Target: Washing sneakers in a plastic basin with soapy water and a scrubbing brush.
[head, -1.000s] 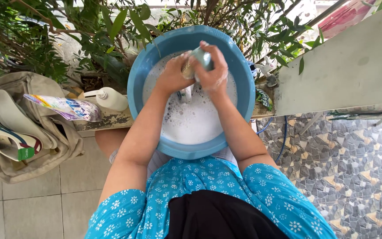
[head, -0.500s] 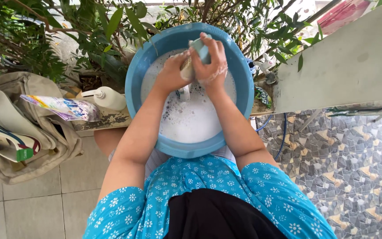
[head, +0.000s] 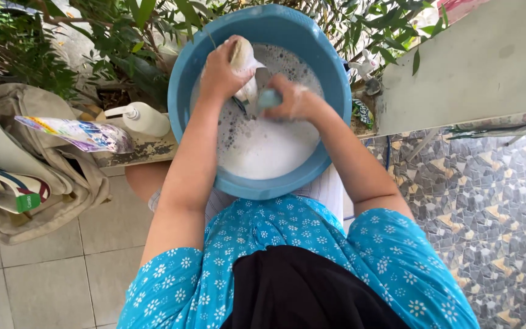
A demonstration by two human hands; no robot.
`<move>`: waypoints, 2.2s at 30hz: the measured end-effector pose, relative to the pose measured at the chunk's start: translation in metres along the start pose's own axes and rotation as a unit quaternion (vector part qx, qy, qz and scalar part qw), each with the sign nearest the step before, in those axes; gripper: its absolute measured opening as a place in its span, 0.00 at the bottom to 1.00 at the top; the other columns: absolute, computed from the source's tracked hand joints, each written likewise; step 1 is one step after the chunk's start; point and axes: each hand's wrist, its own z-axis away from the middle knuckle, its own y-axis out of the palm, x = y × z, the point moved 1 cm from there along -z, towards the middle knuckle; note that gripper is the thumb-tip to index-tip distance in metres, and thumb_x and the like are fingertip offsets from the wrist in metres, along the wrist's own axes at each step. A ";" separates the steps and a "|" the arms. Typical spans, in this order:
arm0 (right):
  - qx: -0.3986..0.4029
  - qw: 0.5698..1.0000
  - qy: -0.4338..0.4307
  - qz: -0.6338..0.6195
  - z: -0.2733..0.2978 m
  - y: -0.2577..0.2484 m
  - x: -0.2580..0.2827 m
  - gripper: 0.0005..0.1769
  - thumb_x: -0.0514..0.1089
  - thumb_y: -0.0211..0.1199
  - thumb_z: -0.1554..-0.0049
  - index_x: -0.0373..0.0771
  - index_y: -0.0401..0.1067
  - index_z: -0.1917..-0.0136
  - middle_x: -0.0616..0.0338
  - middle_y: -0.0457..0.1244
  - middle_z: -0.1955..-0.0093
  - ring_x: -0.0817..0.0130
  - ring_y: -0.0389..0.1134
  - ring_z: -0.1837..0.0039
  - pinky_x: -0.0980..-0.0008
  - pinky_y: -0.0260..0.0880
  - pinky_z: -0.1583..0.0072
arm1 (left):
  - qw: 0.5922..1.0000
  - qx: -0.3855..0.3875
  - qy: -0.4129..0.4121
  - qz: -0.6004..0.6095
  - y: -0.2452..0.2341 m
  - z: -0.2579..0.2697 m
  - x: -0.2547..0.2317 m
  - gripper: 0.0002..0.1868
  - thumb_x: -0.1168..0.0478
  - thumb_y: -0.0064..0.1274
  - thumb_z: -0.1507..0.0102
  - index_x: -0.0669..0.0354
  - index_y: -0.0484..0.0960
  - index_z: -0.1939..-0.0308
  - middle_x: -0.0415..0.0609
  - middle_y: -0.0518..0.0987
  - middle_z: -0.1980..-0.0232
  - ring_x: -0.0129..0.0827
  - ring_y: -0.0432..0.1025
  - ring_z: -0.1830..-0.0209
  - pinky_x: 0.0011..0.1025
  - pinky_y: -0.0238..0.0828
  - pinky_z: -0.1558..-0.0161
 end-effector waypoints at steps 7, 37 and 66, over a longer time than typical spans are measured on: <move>0.224 0.973 -0.011 0.061 0.031 0.072 -0.008 0.45 0.58 0.76 0.59 0.41 0.64 0.33 0.43 0.65 0.40 0.48 0.69 0.40 0.56 0.69 0.40 | 0.982 -0.018 0.102 0.155 -0.021 0.003 -0.028 0.36 0.57 0.69 0.37 0.52 0.68 0.28 0.53 0.76 0.33 0.50 0.71 0.31 0.42 0.68 0.32; -0.332 0.904 -0.168 -0.209 -0.046 0.032 0.032 0.31 0.40 0.58 0.37 0.35 0.51 0.24 0.45 0.57 0.33 0.51 0.62 0.34 0.55 0.65 0.32 | 0.920 -0.043 -0.038 0.388 -0.011 -0.002 -0.012 0.33 0.36 0.28 0.26 0.58 0.76 0.37 0.47 0.77 0.39 0.29 0.70 0.38 0.29 0.65 0.34; -0.419 0.892 -0.168 -0.035 -0.032 0.028 0.064 0.24 0.45 0.61 0.35 0.38 0.65 0.29 0.43 0.59 0.40 0.48 0.66 0.41 0.55 0.70 0.41 | 0.908 -0.008 -0.054 0.416 0.011 -0.007 -0.010 0.30 0.41 0.23 0.24 0.57 0.77 0.44 0.46 0.78 0.46 0.30 0.72 0.46 0.30 0.70 0.40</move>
